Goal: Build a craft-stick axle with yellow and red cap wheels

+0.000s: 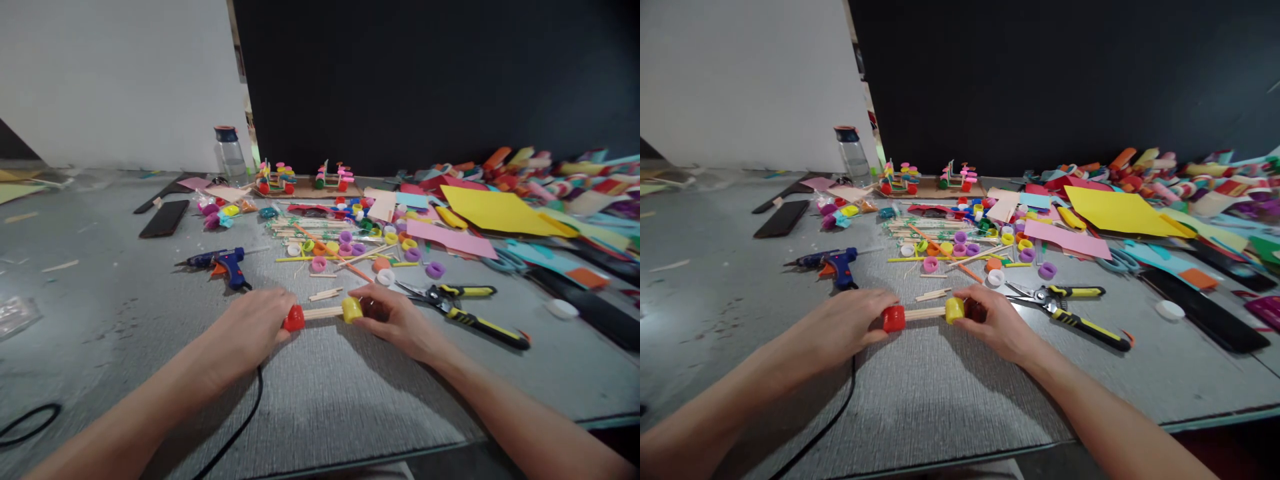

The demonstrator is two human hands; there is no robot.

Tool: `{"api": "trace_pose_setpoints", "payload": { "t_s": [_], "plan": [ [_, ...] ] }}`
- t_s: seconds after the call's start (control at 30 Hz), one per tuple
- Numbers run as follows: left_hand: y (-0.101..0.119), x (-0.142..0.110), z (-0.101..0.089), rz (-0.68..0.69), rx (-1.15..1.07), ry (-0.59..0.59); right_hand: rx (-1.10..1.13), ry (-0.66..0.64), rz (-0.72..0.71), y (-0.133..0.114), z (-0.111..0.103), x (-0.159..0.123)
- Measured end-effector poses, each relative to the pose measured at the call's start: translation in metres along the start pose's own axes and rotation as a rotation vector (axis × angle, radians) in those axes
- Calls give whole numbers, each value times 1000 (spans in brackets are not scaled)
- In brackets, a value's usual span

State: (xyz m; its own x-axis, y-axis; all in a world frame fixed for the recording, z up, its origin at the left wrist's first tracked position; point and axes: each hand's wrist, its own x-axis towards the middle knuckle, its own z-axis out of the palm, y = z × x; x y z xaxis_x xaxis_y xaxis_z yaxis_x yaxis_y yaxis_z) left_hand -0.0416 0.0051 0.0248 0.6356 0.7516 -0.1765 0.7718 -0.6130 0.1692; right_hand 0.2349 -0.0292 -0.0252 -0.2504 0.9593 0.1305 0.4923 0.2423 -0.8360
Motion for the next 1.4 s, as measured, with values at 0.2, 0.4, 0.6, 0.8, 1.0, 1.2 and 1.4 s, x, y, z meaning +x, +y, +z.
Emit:
{"api": "trace_pose_setpoints", "payload": {
  "t_s": [0.2,0.4,0.6,0.8,1.0,1.2,1.4],
  "plan": [
    [-2,-5,-5,-32,25,-42,-47,-5,-60,1,-3,0],
    [-1,-5,-12,-115,19,-74,-90,7,-96,0,-6,-1],
    [-10,-4,-9,-68,-24,-33,-154,14,-117,-3,-5,-1],
    [-13,-2,-6,-17,-62,-15,-202,9,-139,-2,-4,0],
    [-13,0,-3,17,-95,-8,-209,18,-145,-1,-2,2],
    [-19,2,4,63,-142,9,-205,25,-145,0,-1,2],
    [-16,2,2,64,-152,16,-204,25,-159,2,-2,1]
  ]
}}
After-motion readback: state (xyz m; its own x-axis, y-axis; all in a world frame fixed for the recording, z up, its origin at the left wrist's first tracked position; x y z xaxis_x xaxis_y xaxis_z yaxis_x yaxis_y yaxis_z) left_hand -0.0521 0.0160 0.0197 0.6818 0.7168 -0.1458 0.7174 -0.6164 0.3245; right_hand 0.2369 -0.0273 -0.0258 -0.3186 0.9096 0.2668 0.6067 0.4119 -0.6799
